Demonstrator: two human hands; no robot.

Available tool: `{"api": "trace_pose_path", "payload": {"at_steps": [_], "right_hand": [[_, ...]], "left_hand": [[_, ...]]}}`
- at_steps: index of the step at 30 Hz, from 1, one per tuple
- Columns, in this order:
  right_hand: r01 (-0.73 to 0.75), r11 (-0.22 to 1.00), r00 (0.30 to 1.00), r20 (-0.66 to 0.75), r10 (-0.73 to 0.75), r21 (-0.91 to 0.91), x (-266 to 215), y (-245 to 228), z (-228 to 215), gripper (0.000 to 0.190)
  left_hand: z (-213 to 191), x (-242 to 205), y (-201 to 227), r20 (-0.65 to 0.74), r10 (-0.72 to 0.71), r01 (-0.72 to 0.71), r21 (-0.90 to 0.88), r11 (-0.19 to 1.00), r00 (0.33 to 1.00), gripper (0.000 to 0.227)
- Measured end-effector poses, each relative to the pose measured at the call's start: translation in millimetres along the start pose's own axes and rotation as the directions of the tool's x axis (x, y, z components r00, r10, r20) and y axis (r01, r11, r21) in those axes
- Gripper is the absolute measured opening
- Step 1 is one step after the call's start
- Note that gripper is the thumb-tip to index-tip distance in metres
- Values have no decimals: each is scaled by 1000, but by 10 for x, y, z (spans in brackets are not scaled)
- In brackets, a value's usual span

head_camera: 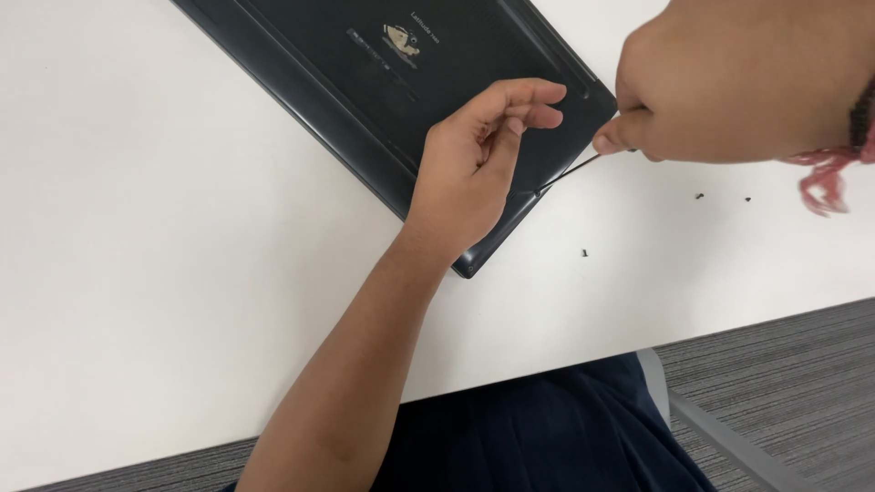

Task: Using a screwdriver to remove screws from the bottom casing of a laptop.

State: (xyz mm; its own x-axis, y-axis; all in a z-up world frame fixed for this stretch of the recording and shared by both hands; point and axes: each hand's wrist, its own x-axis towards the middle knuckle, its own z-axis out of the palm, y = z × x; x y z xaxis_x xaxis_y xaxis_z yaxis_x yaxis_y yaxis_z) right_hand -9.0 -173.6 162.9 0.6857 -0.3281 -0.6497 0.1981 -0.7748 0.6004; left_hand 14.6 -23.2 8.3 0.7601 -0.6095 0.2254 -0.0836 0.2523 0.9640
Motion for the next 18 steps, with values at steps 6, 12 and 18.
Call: {"api": "trace_pose_path", "payload": {"at_steps": [6,12,18], "right_hand": [[-244,850,954,273,124,466,79,66,18,42],[34,994,998,40,-39,107,-311,-101,-32,30],[313,799,888,-140,-438,-514,-511,-69,-30,14]], "left_hand": [[-21,-2,48,17,-17,17,4,1000,1000,27],[-33,-17,-11,19,33,-33,16,999,999,27],[-24,-16,-49,23,86,-86,-3,996,996,26]]}}
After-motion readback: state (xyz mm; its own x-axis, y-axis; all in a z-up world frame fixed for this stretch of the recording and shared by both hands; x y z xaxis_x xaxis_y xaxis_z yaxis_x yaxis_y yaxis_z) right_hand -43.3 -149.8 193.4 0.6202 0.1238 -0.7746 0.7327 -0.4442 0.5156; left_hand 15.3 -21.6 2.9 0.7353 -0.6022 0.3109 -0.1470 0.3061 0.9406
